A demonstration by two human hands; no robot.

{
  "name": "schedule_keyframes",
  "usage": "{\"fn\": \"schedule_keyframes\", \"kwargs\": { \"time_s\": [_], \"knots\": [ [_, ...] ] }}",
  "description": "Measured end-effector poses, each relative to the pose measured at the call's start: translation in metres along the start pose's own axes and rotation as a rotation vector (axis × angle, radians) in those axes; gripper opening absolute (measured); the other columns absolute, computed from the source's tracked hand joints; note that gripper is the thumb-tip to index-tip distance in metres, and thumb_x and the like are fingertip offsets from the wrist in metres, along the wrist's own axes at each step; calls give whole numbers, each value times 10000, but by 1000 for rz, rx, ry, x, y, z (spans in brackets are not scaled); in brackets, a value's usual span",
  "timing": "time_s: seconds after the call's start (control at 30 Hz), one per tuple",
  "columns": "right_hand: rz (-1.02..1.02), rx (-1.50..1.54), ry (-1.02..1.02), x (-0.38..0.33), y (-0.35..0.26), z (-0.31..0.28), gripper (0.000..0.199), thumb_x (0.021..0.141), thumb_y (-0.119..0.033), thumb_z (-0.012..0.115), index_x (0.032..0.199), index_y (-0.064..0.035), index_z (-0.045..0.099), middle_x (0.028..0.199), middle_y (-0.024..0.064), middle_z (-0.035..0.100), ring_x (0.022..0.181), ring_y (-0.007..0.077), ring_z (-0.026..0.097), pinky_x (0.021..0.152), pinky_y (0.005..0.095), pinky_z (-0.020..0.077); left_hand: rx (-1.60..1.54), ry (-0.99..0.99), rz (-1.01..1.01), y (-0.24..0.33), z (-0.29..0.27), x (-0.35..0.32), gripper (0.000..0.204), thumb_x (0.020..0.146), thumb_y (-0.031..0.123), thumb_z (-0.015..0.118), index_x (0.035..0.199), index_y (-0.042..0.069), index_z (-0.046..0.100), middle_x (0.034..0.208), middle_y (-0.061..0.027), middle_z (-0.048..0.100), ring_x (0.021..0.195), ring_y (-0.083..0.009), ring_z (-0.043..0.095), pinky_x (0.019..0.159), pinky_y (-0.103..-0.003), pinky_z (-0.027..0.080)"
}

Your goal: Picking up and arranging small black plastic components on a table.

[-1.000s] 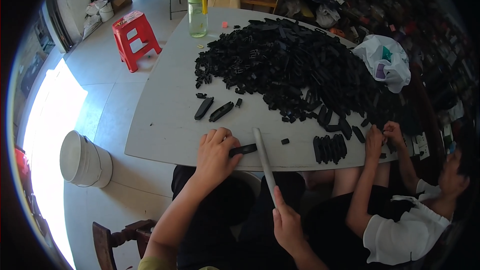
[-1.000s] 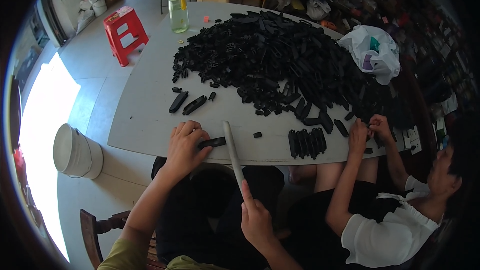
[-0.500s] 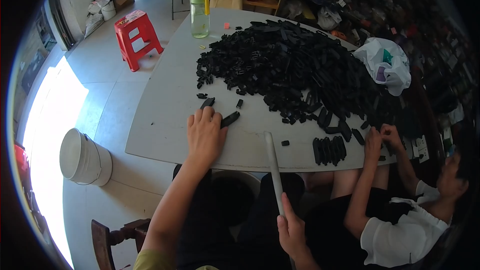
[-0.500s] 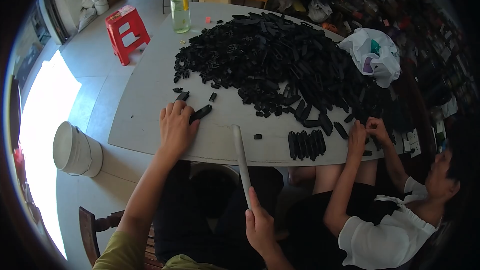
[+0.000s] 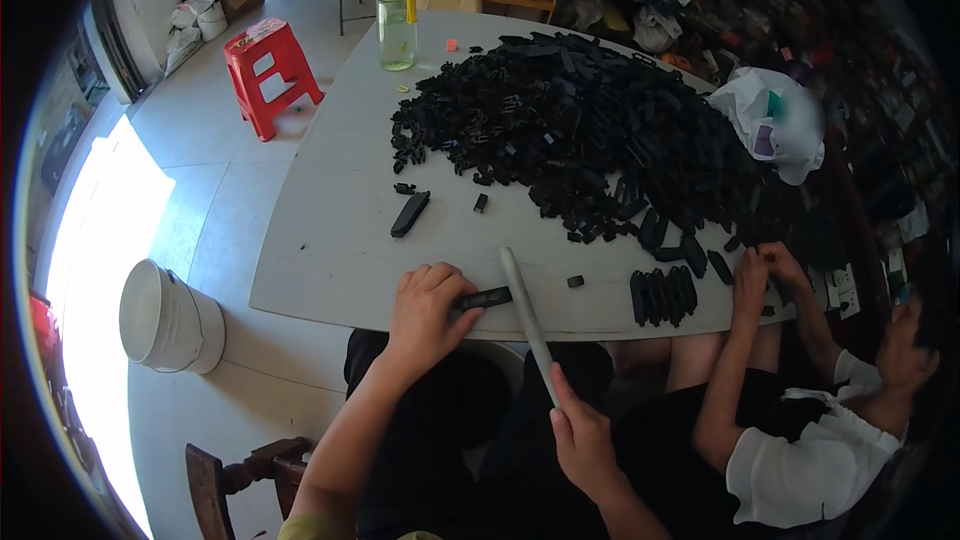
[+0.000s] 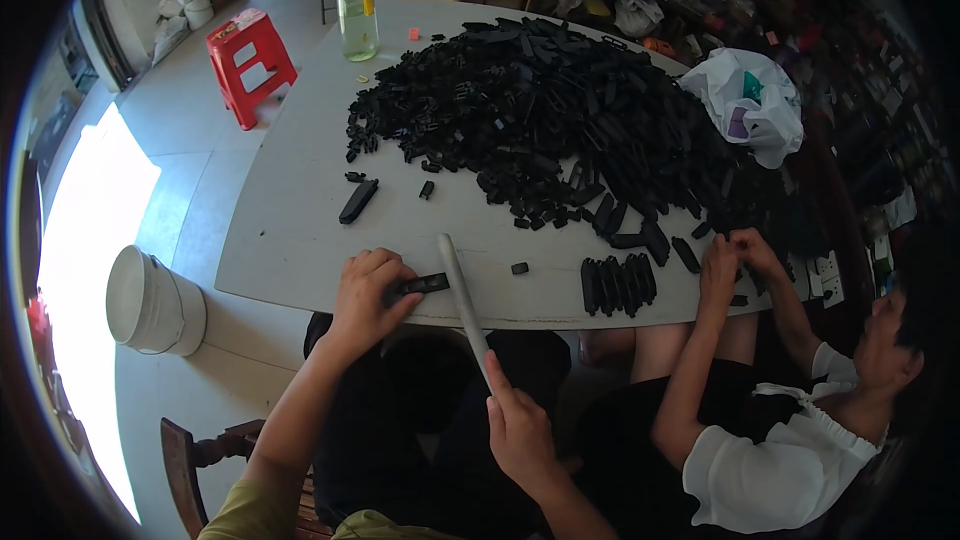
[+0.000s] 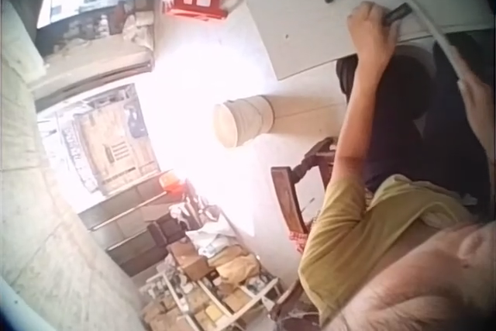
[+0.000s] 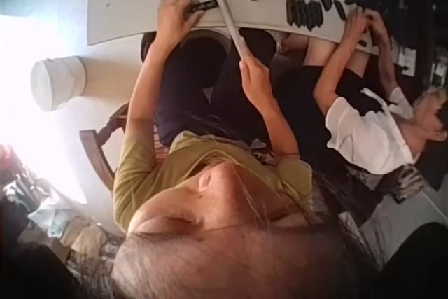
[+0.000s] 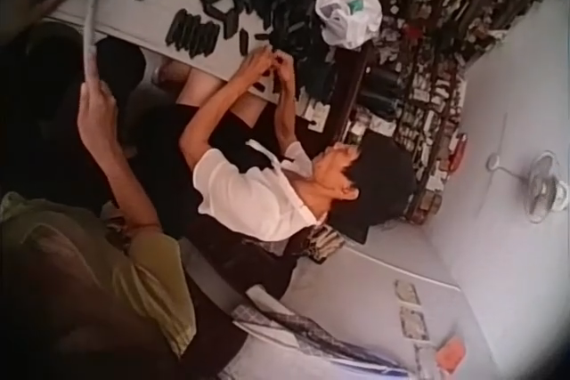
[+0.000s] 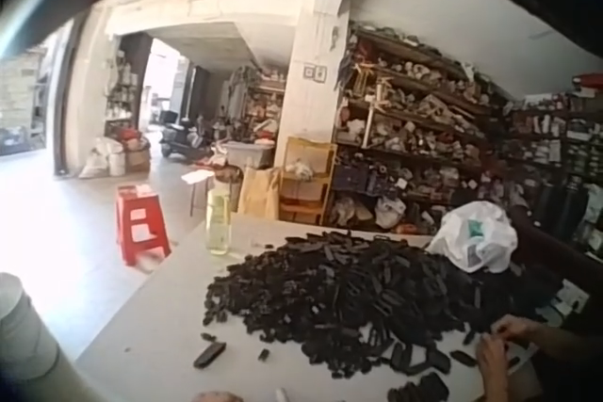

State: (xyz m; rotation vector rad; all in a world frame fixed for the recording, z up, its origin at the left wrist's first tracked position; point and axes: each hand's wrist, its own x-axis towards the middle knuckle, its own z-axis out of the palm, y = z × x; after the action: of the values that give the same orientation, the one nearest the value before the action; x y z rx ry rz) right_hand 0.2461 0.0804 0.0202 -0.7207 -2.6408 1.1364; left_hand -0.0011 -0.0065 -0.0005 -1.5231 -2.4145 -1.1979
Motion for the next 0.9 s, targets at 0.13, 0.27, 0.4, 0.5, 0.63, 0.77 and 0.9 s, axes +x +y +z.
{"fn": "schedule_keyframes", "kwargs": {
  "time_s": [0.13,0.27,0.4,0.5,0.63,0.77,0.9],
  "knots": [
    [80,223,92,-15,2,-9,565,959,-110,526,1486,-69,325,868,121,651,673,134,617,615,256,498,-5,-84,37,0,-5,-1,194,740,177,754,906,110,679,986,-28,583,933,-243,538,854,-358,384],
    [90,459,-75,-45,29,-9,573,937,-176,598,1453,-47,385,988,116,681,687,101,609,623,236,489,-140,-178,261,-7,-15,2,139,769,227,743,852,120,715,1010,-16,617,948,-231,549,881,-357,382],
    [-19,291,-401,-65,36,7,547,934,-228,621,1445,-201,427,1074,78,707,781,208,706,699,320,568,-344,-194,140,-13,-14,4,151,798,228,712,788,78,720,934,-20,657,880,-230,572,875,-363,391],
    [-26,165,-698,-77,39,37,503,967,-254,568,1447,-228,420,933,87,708,720,182,683,691,319,575,-285,-201,134,-8,-9,5,130,802,209,704,800,81,721,944,-27,656,862,-233,576,845,-358,406],
    [-82,150,-767,-97,61,80,484,993,-306,512,1455,-213,402,741,60,669,565,148,625,544,284,531,-231,-147,161,29,9,16,227,810,211,699,997,82,693,1131,-111,598,1033,-295,562,920,-409,437],
    [-70,176,-805,-98,69,89,480,1000,-307,491,1456,-189,396,738,86,660,574,164,629,564,307,539,-103,-238,366,89,64,41,474,842,261,678,1278,113,565,1390,-177,432,1275,-360,417,1055,-470,353],
    [-144,168,-691,-106,75,105,490,995,-301,500,1457,-174,393,769,101,664,597,190,640,589,338,548,0,-248,313,118,119,58,603,900,385,614,1417,135,428,1523,-207,244,1394,-419,245,1077,-601,276]
  ]
}}
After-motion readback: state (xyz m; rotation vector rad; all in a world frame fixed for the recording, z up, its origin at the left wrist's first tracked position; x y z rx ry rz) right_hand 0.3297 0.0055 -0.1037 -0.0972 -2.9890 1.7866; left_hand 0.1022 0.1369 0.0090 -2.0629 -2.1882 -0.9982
